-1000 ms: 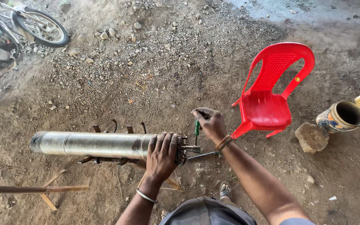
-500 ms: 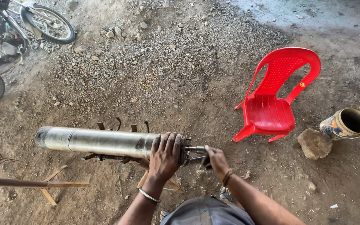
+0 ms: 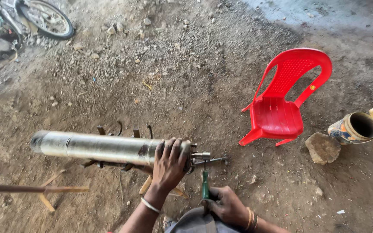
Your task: The person uses a wrench to tighten a fitting on a metal pipe mounted on a stand. They repeatedly adjust the wrench and reposition their hands to apply torque to the connection.
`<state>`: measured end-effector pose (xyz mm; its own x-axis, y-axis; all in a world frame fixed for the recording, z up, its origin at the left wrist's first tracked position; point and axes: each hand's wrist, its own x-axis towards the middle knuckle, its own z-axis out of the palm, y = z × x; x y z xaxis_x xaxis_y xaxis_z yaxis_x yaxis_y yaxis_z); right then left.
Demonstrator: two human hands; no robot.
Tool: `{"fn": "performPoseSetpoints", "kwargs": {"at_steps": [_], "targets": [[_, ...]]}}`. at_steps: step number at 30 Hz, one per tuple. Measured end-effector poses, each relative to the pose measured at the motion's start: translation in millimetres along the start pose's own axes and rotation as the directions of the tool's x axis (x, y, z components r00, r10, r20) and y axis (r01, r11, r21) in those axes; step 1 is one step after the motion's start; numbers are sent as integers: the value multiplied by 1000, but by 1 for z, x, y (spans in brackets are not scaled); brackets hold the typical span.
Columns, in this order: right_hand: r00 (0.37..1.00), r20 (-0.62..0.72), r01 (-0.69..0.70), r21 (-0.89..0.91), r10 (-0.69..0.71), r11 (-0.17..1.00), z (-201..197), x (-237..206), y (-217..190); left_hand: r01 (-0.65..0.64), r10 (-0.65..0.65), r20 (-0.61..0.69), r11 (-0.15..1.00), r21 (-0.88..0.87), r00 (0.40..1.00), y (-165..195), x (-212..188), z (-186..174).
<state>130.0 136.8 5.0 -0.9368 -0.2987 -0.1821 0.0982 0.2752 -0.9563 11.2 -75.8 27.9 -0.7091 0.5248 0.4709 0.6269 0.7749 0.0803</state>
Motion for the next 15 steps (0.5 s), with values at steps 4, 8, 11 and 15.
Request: {"fn": "performPoseSetpoints", "kwargs": {"at_steps": [4,8,11,15], "targets": [[790,-115,469,-520,-602,714,-9,1,-33,-31,34,44,998,-61,998,4,0,-2],[495,-210,582,-641,-843,501,-20,16,-45,38,-32,99,997,-60,995,7,-1,16],[394,-290,574,-664,-872,479,-31,44,-43,60,-58,142,998,-13,988,5,-7,28],[313,-309,512,-742,-898,433,-43,101,-33,71,-66,137,997,-32,988,3,-11,32]]}}
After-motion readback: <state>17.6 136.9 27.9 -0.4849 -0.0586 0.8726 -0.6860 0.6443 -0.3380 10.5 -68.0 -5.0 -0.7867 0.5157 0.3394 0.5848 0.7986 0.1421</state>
